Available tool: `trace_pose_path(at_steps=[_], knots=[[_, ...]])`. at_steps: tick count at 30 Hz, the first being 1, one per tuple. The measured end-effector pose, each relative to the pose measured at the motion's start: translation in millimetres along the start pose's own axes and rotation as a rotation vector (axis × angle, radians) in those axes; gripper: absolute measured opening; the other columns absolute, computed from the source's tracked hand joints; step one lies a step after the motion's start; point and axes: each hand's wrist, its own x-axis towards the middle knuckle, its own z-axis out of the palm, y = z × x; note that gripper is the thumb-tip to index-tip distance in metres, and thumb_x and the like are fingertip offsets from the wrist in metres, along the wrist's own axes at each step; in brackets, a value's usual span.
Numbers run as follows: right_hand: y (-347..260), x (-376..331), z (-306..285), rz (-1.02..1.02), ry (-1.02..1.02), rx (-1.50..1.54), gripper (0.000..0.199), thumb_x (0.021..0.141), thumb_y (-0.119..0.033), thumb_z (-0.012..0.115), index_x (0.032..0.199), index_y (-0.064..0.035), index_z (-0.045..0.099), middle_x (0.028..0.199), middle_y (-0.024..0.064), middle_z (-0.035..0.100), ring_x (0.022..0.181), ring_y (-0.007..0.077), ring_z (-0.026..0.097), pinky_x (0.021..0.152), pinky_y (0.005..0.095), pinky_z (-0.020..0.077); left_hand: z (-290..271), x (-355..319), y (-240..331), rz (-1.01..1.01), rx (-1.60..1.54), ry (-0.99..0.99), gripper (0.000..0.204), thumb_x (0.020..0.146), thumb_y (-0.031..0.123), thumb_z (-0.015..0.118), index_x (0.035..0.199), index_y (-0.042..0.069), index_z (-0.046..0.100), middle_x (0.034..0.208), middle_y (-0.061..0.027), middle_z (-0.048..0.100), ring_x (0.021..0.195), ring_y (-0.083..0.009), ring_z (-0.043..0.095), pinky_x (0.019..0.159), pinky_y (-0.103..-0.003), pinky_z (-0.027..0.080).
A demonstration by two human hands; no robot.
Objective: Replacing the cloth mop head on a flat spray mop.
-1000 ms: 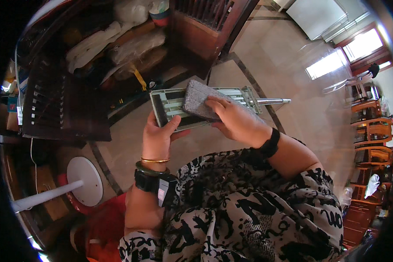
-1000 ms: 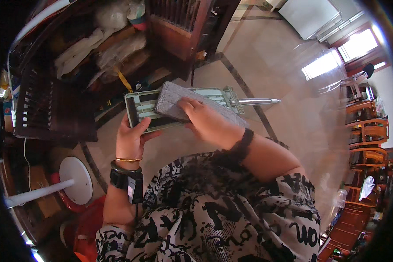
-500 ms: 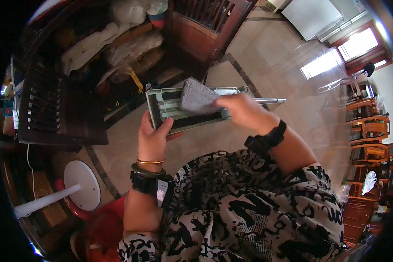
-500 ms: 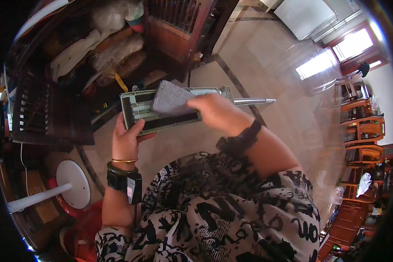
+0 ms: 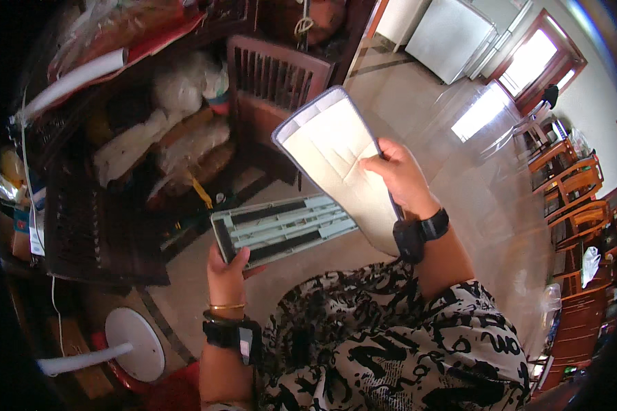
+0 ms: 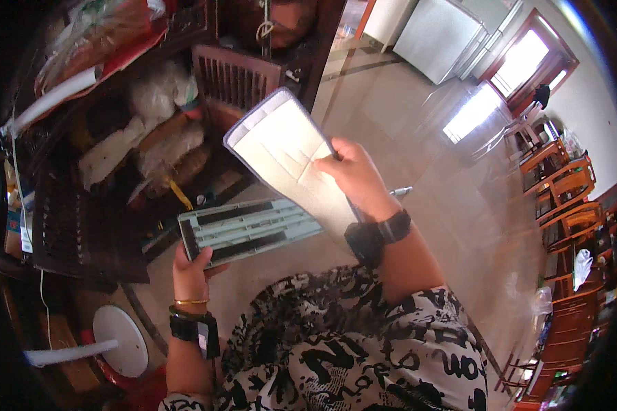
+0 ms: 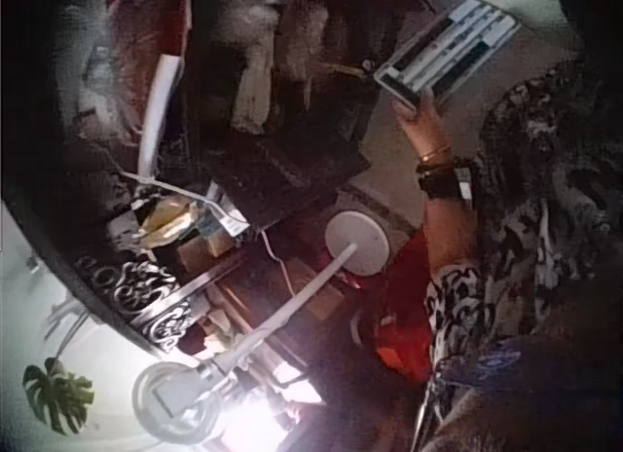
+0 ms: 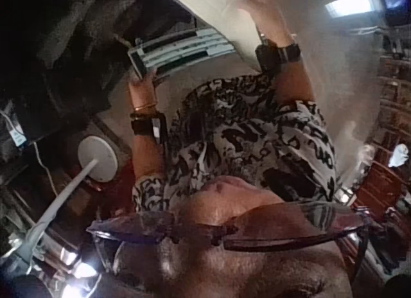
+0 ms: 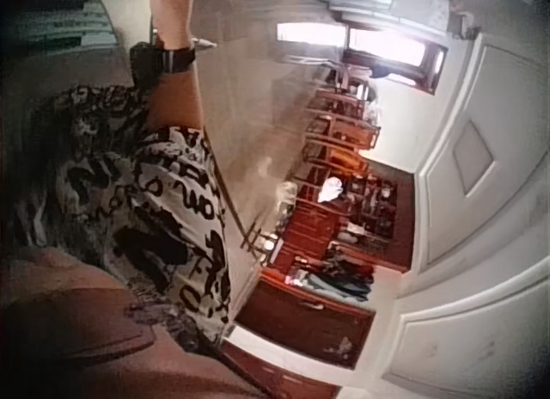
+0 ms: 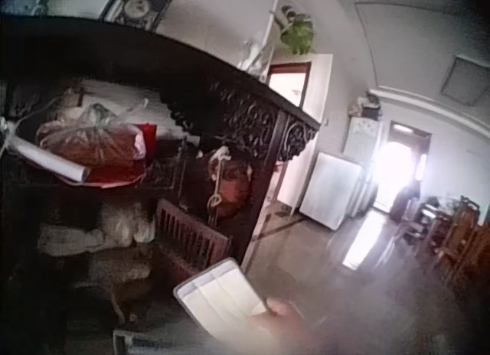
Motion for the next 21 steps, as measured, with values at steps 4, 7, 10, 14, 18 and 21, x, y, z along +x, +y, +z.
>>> trace_pose_path(at_steps=[4, 7, 10, 14, 18, 21], knots=[[-17, -11, -2, -0.114, 0.104, -0.093, 0.018, 0.084, -0.006, 0.059, 0.100, 0.0031, 0.061, 0.086, 0.0012, 0.063, 0.075, 0.0072, 0.056, 0.067, 0.0226, 0.0450, 4, -3, 2, -0.024, 0.019, 0.017, 0.041, 0.085, 0.001, 0.054, 0.125, 0.006, 0.046, 0.110, -0.0074, 0.060, 0.092, -0.0226, 0.063, 0.062, -0.034, 0.060], [-27, -15, -9, -0.150, 0.179, -0.033, 0.020, 0.085, -0.004, 0.059, 0.104, 0.0028, 0.060, 0.090, 0.0011, 0.063, 0.078, 0.0061, 0.056, 0.070, 0.0217, 0.0454, 5, -4, -1, 0.018, 0.006, 0.029, 0.041, 0.085, 0.000, 0.053, 0.125, 0.006, 0.046, 0.109, -0.0075, 0.060, 0.091, -0.0227, 0.063, 0.061, -0.034, 0.060], [-31, -13, -14, -0.258, 0.273, 0.099, 0.018, 0.087, -0.011, 0.058, 0.100, 0.0017, 0.058, 0.079, -0.0029, 0.057, 0.069, 0.0031, 0.051, 0.060, 0.0205, 0.0416, -1, 0, -9, 0.029, -0.034, 0.001, 0.043, 0.085, -0.001, 0.053, 0.126, 0.006, 0.046, 0.108, -0.0081, 0.060, 0.089, -0.0233, 0.064, 0.059, -0.036, 0.060], [-39, -8, -26, -0.366, 0.362, 0.197, 0.022, 0.090, -0.011, 0.057, 0.108, 0.0005, 0.055, 0.086, -0.0023, 0.057, 0.075, 0.0032, 0.052, 0.065, 0.0203, 0.0429, 10, -3, -2, 0.024, -0.024, 0.032, 0.042, 0.084, -0.002, 0.053, 0.125, 0.006, 0.046, 0.109, -0.0092, 0.060, 0.089, -0.0246, 0.064, 0.058, -0.037, 0.060], [-37, 11, -35, -0.537, 0.469, 0.234, 0.025, 0.091, -0.010, 0.056, 0.114, -0.0013, 0.052, 0.097, 0.0030, 0.057, 0.087, 0.0094, 0.054, 0.075, 0.0255, 0.0458, 5, -6, 1, 0.039, 0.001, 0.045, 0.041, 0.085, -0.001, 0.052, 0.125, 0.006, 0.047, 0.110, -0.0092, 0.060, 0.089, -0.0237, 0.064, 0.059, -0.036, 0.059], [-54, 14, -37, -0.566, 0.496, 0.692, 0.029, 0.089, -0.009, 0.058, 0.115, -0.0031, 0.048, 0.111, 0.0088, 0.057, 0.101, 0.0189, 0.056, 0.088, 0.0344, 0.0469, 9, -8, -1, 0.017, 0.012, 0.073, 0.041, 0.085, 0.002, 0.053, 0.126, 0.007, 0.047, 0.111, -0.0078, 0.060, 0.088, -0.0233, 0.064, 0.059, -0.036, 0.058]])
